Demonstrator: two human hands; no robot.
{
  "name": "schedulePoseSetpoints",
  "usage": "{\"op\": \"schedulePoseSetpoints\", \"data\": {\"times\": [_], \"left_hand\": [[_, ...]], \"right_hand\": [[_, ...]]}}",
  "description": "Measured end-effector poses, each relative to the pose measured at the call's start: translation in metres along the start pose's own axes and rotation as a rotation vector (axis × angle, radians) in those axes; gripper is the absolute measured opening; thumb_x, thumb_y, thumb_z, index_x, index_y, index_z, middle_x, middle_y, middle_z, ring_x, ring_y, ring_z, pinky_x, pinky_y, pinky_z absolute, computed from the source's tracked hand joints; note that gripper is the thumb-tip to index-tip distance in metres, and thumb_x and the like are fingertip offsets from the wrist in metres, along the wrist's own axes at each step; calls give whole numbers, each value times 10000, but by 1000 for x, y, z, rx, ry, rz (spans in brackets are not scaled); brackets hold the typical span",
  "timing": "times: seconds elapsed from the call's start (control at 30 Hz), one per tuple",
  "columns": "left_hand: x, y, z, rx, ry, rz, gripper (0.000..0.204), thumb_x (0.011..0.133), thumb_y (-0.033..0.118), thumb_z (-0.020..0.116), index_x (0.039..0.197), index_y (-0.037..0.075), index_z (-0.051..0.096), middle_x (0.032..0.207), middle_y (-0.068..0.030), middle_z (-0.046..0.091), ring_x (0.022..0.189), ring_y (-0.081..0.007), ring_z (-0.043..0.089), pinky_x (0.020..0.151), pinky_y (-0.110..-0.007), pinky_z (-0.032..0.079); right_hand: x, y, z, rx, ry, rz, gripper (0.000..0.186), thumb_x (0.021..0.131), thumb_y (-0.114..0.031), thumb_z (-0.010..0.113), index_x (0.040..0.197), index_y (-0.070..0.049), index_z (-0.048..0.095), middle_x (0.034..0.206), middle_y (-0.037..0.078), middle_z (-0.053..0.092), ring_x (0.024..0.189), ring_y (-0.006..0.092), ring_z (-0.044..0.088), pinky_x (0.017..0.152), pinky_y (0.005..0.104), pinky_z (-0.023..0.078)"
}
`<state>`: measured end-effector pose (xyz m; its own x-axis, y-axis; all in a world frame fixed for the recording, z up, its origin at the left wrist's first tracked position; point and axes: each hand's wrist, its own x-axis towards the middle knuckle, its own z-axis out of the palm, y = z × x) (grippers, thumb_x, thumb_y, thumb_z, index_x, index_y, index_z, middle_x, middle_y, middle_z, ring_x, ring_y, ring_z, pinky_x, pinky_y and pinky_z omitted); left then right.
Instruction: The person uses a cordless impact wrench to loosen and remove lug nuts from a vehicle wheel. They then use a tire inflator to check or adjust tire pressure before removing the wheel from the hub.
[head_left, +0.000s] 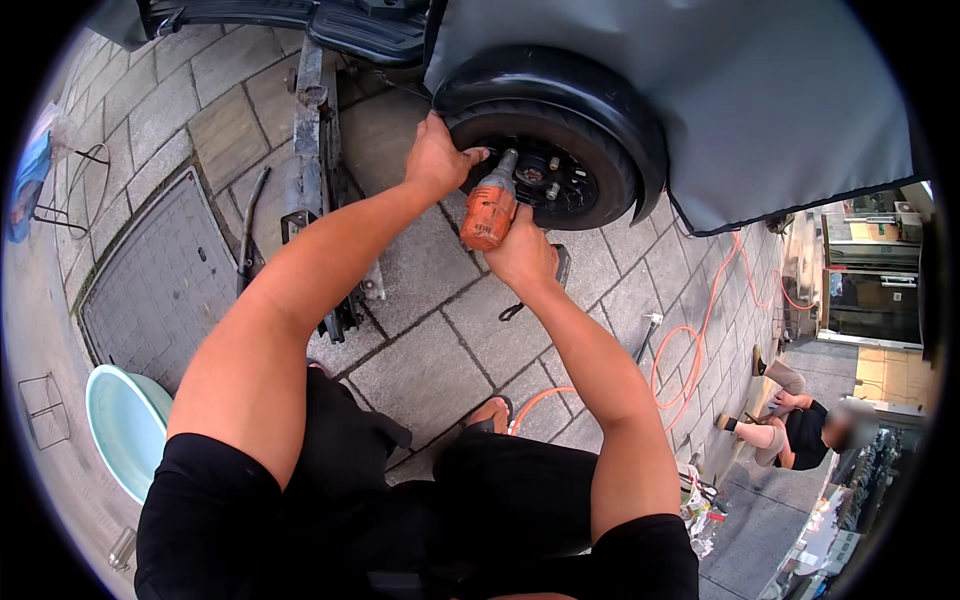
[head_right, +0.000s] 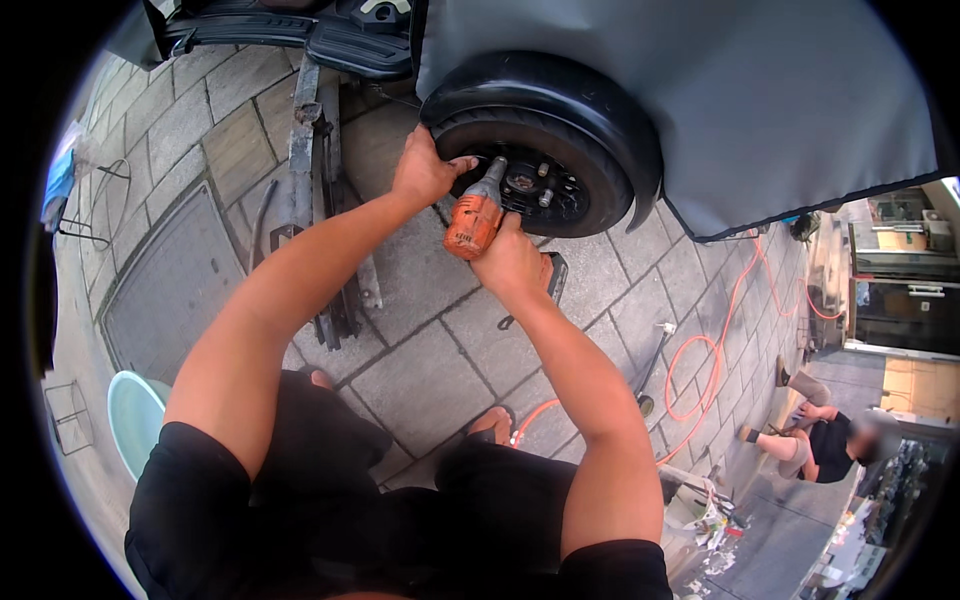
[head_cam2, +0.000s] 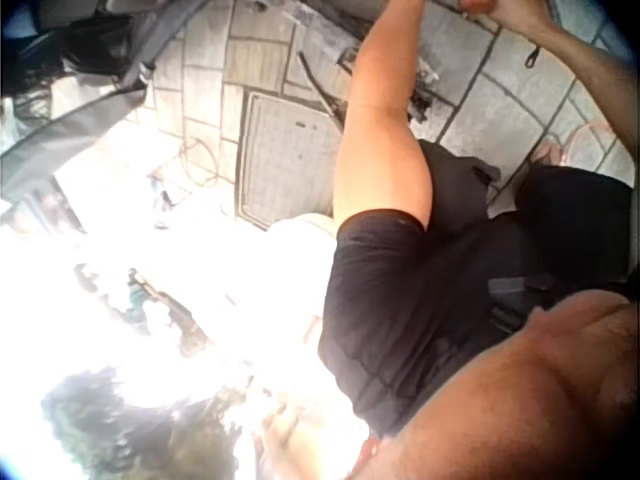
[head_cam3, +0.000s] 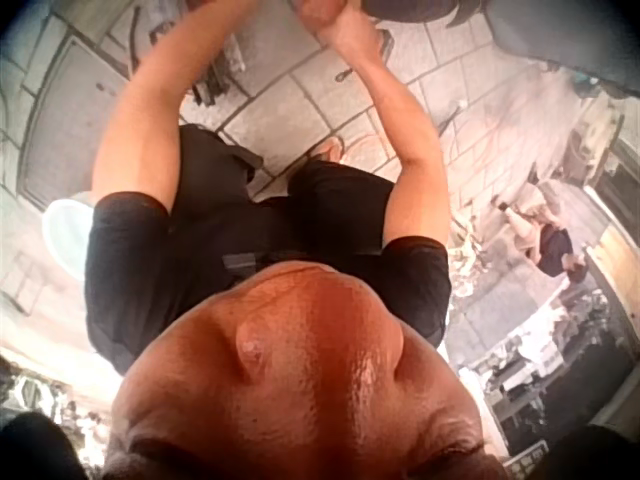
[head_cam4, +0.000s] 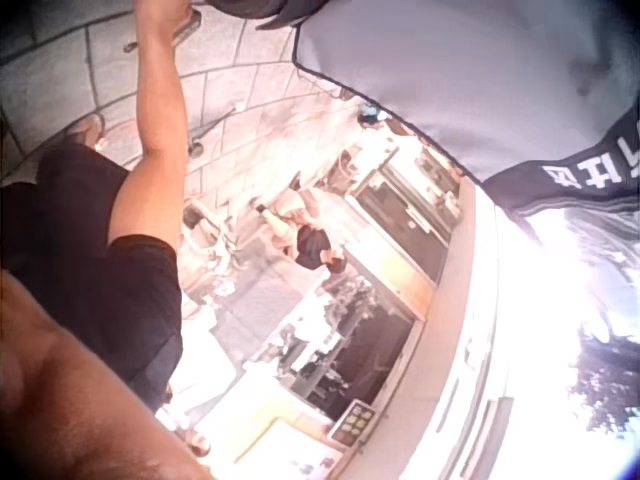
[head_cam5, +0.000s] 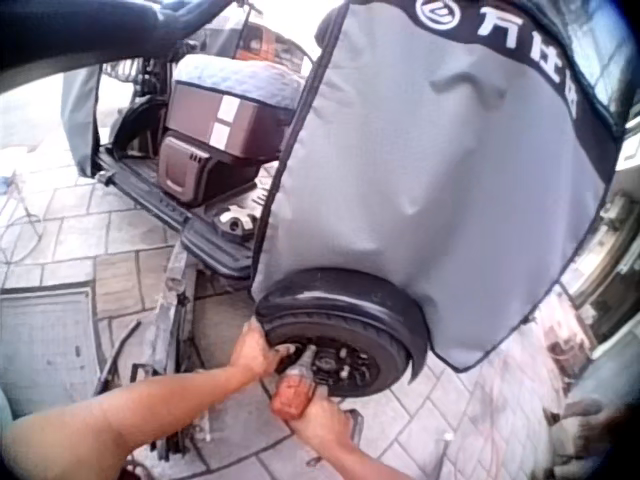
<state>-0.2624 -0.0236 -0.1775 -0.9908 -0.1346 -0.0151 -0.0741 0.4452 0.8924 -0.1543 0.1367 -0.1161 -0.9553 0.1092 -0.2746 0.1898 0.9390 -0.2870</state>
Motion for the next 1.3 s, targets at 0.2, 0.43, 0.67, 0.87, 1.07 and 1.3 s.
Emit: {"op": "schedulePoseSetpoints", "data": {"times": [0.2,0.43,0.67,0.87,1.07,1.3], "left_hand": [[-1,-6,7,0,15,-14,1033,796,364,905,1528,-82,329,1451,-309,500,1299,-464,570,1083,-463,490],[-3,-17,13,-5,41,36,1035,813,364,893,1528,-102,308,1464,-318,485,1304,-468,566,1082,-459,492],[-2,-16,11,9,25,31,1033,818,364,889,1530,-100,302,1481,-327,469,1309,-471,562,1081,-460,492],[-3,-13,11,-4,27,27,1018,828,360,883,1526,-97,299,1471,-319,468,1294,-475,568,1066,-467,501],[-5,-12,13,9,28,19,1014,829,360,881,1528,-91,300,1465,-319,468,1283,-478,573,1060,-471,505],[-4,-13,10,16,20,27,1011,830,346,880,1527,-96,297,1459,-324,470,1285,-482,572,1061,-473,506]], "right_hand": [[6,6,7,-57,-7,3,589,841,-386,782,1206,-23,496,1028,288,742,1009,471,715,892,547,549],[12,6,17,6,1,-5,619,825,-407,799,1197,-13,499,1055,282,742,1042,462,711,910,550,541],[6,-1,14,-8,-6,33,635,828,-422,789,1206,0,502,1076,280,741,1065,455,711,937,545,535],[9,6,16,-5,-1,9,602,835,-397,782,1194,3,509,1055,289,739,1055,464,712,939,541,536],[11,12,14,-52,22,-54,565,851,-368,765,1168,28,513,1028,313,731,1005,480,719,921,540,553],[8,4,9,-68,6,-33,551,859,-361,751,1156,36,511,1042,328,726,1014,479,718,922,534,556]]}}
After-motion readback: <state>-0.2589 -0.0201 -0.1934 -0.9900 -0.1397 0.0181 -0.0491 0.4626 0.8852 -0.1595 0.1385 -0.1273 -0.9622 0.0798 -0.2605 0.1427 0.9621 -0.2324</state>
